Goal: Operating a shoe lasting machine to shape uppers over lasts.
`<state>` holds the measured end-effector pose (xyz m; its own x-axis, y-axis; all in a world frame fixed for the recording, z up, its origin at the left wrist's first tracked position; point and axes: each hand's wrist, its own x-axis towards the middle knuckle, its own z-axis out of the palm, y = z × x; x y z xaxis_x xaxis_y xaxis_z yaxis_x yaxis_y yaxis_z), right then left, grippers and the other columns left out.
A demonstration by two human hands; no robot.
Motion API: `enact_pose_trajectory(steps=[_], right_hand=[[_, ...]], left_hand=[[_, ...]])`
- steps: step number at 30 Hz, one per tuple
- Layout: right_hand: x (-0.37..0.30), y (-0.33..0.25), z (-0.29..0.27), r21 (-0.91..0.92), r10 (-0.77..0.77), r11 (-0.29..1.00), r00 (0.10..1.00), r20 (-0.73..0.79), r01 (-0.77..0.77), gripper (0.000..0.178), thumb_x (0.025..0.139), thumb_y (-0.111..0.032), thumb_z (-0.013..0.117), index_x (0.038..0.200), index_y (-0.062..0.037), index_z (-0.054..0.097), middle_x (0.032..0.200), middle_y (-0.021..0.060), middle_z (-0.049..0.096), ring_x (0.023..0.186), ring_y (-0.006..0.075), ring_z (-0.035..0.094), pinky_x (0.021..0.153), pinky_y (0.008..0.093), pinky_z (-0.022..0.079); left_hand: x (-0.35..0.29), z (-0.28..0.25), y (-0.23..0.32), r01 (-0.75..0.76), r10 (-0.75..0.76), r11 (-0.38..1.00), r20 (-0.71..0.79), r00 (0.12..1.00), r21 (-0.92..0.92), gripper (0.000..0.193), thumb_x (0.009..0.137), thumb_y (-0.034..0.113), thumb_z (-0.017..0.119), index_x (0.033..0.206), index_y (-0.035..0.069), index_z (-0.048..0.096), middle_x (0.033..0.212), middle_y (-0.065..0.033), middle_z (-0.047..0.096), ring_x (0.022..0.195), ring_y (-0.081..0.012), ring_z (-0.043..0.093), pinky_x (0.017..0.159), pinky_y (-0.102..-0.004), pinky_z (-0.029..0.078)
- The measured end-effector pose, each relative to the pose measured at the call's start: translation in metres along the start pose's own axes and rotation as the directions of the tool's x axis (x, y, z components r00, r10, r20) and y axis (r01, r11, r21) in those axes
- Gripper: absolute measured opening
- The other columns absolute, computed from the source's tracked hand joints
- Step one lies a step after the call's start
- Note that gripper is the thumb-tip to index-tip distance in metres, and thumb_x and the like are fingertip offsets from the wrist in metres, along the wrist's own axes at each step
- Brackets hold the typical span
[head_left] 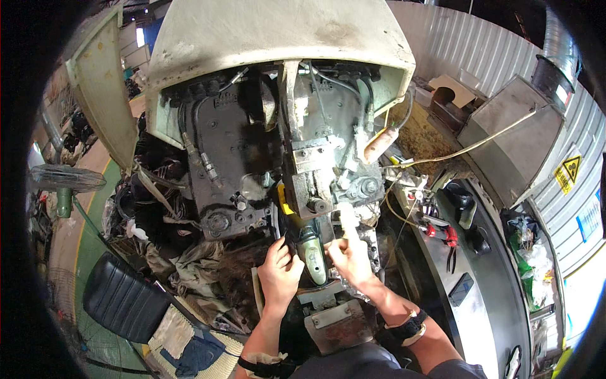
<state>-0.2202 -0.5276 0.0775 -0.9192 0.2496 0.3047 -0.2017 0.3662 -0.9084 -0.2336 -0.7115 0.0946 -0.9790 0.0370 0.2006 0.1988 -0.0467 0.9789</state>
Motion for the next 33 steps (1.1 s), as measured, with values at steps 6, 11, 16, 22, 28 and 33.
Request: enact_pose_trajectory(steps=[6, 11, 16, 22, 28, 33], right_hand=[[-0.017, -0.033, -0.001, -0.086, 0.126, 0.990, 0.981, 0.146, -0.114, 0.102, 0.091, -0.032, 0.071, 0.159, -0.0040, 0.001, 0.108, 0.0259, 0.070, 0.083, 0.0274, 0.072, 0.076, 0.0378, 0.058], [-0.009, -0.033, 0.023, -0.424, -0.157, 0.868, 0.953, 0.259, 0.259, 0.112, 0.075, -0.035, 0.085, 0.151, 0.0120, 0.017, 0.148, 0.0377, 0.034, 0.139, 0.0475, 0.037, 0.116, 0.0429, 0.033], [-0.015, -0.055, 0.014, 0.010, 0.034, 0.999, 0.995, 0.092, -0.035, 0.094, 0.078, -0.011, 0.078, 0.154, -0.0035, 0.023, 0.121, 0.0236, 0.061, 0.107, 0.0358, 0.063, 0.097, 0.0409, 0.050], [-0.117, -0.080, -0.070, 0.686, 0.175, -0.166, 0.664, 0.727, -0.708, 0.065, 0.091, -0.015, 0.061, 0.151, -0.0053, 0.038, 0.141, 0.0159, 0.057, 0.122, 0.0273, 0.060, 0.107, 0.0423, 0.047], [-0.170, -0.085, -0.085, 0.715, 0.483, 0.462, 0.825, 0.293, -0.525, 0.070, 0.100, -0.039, 0.060, 0.153, -0.0008, 0.035, 0.155, 0.0116, 0.040, 0.137, 0.0220, 0.044, 0.114, 0.0337, 0.034], [-0.143, -0.137, -0.140, 0.705, 0.541, 0.567, 0.838, 0.072, -0.426, 0.060, 0.105, -0.039, 0.053, 0.151, -0.0028, 0.040, 0.128, 0.0044, 0.060, 0.117, 0.0142, 0.054, 0.102, 0.0305, 0.043]], left_hand=[[0.005, -0.028, -0.026, 0.192, -0.201, 0.934, -0.001, 0.980, -0.300, 0.039, 0.093, -0.007, 0.055, 0.131, -0.004, 0.053, 0.114, -0.0221, 0.070, 0.100, -0.0234, 0.071, 0.085, -0.0310, 0.058], [-0.014, -0.025, -0.018, 0.042, -0.045, 0.987, -0.012, 0.999, -0.155, 0.038, 0.096, -0.001, 0.056, 0.133, -0.004, 0.051, 0.112, -0.0196, 0.070, 0.094, -0.0242, 0.071, 0.083, -0.0319, 0.058], [-0.036, -0.029, 0.001, 0.104, -0.140, 0.950, -0.105, 0.985, -0.295, 0.038, 0.097, 0.003, 0.058, 0.133, -0.005, 0.050, 0.119, -0.0175, 0.067, 0.100, -0.0209, 0.068, 0.088, -0.0312, 0.055], [-0.060, -0.019, 0.030, 0.249, -0.125, 0.434, 0.216, 0.968, -0.866, 0.060, 0.099, 0.051, 0.046, 0.138, 0.006, 0.053, 0.130, -0.0134, 0.062, 0.118, -0.0293, 0.060, 0.101, -0.0458, 0.048], [-0.097, 0.041, 0.061, 0.561, -0.145, 0.494, 0.573, 0.807, -0.665, 0.067, 0.086, 0.047, 0.056, 0.133, 0.000, 0.052, 0.119, -0.0216, 0.065, 0.110, -0.0371, 0.064, 0.098, -0.0475, 0.050], [-0.131, 0.102, 0.082, 0.534, -0.148, 0.704, 0.638, 0.756, -0.469, 0.062, 0.087, 0.039, 0.055, 0.133, -0.003, 0.051, 0.123, -0.0180, 0.062, 0.111, -0.0282, 0.062, 0.096, -0.0387, 0.050]])
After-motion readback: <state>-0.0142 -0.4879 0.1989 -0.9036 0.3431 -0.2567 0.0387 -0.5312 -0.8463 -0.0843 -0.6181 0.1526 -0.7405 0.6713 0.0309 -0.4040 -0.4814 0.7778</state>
